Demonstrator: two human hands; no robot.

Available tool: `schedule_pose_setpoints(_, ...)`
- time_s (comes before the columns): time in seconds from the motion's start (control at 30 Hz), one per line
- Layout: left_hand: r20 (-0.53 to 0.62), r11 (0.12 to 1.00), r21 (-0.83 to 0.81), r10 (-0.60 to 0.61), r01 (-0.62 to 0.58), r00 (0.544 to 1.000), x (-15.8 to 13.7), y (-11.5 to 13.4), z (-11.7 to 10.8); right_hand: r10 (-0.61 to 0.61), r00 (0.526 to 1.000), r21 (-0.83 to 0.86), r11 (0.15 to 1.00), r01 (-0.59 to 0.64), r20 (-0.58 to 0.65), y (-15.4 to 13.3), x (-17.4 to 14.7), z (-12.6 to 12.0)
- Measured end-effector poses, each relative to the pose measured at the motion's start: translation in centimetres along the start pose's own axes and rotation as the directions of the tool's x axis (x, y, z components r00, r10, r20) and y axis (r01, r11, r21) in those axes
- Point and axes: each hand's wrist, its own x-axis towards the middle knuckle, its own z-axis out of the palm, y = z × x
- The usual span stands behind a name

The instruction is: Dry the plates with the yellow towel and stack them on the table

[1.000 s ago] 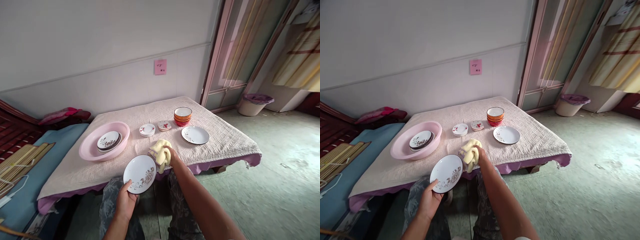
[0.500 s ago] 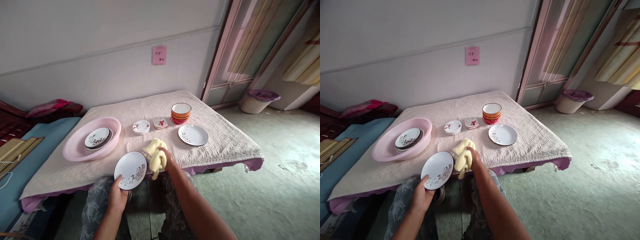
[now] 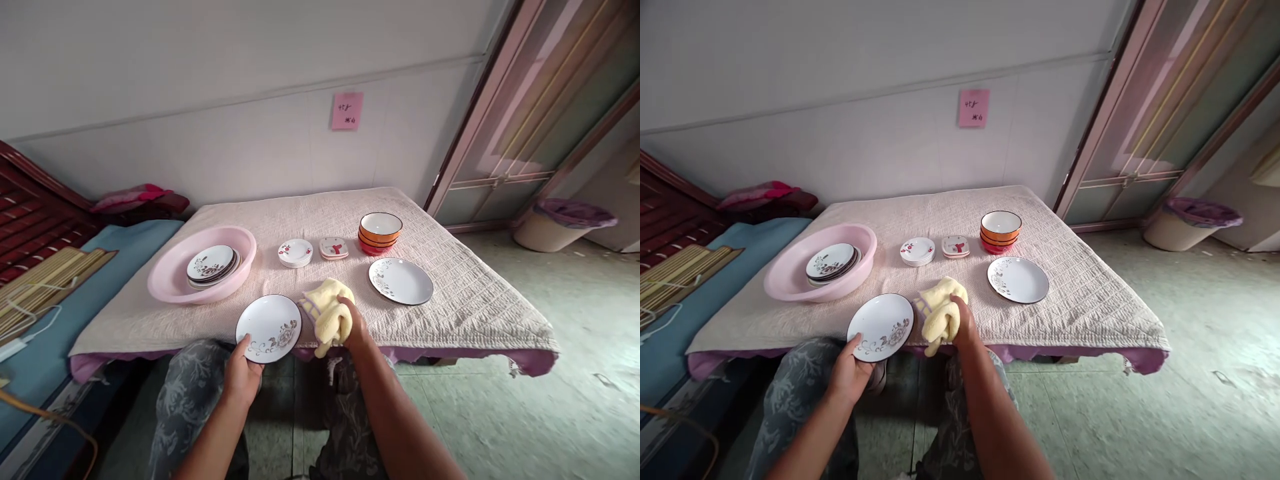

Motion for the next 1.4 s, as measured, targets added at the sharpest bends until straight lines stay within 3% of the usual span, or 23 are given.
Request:
schedule_pose_setpoints(0.1,0.03,1.0,0.013,-0.019,0.018,0.999,0.2,0.6,0.3,0.024,1.0,0.078,0.997,-0.025,0.02,-0.5,-0.3,-0.2)
schedule_pose_setpoints(0.27,0.116,0.999,0.03,-0.018,0.015,0.993,1.5,1.9,0.3,-0.037,0.999,0.153,0.988,0.036,0.001,-0.9,-0.5,0.0)
schedule_pose_setpoints(0.63,0.247,0.996,-0.053,-0.056,0.071,0.967,4.7,5.4,1.9,-0.185,0.983,0.171,0.968,0.181,0.009,-0.3,0.3,3.0)
schedule_pose_setpoints(0.77,0.323,0.981,-0.058,-0.158,0.186,0.933,5.6,4.6,2.0,-0.182,0.983,0.138,0.975,0.176,0.028,0.1,0.6,3.2)
schedule_pose_setpoints(0.97,0.334,0.964,-0.012,-0.248,0.267,0.909,6.3,2.7,2.6,-0.211,0.975,0.158,0.967,0.199,0.065,-0.2,0.7,2.9)
schedule_pose_setpoints(1.1,0.289,0.969,-0.005,-0.236,0.248,0.928,6.8,1.8,2.9,-0.288,0.955,0.224,0.938,0.265,0.075,-0.4,0.6,2.7)
schedule_pose_setpoints(1.23,0.28,0.974,-0.008,-0.215,0.227,0.935,7.2,1.3,2.9,-0.248,0.965,0.206,0.952,0.226,0.09,0.0,1.0,2.8)
schedule_pose_setpoints(1.33,0.282,0.975,-0.004,-0.21,0.22,0.936,7.5,1.0,2.8,-0.238,0.968,0.145,0.963,0.225,0.077,0.3,1.5,3.0)
schedule_pose_setpoints(1.4,0.282,0.977,-0.003,-0.205,0.214,0.937,7.7,0.8,2.8,-0.332,0.943,0.024,0.943,0.332,0.027,0.4,1.9,3.3)
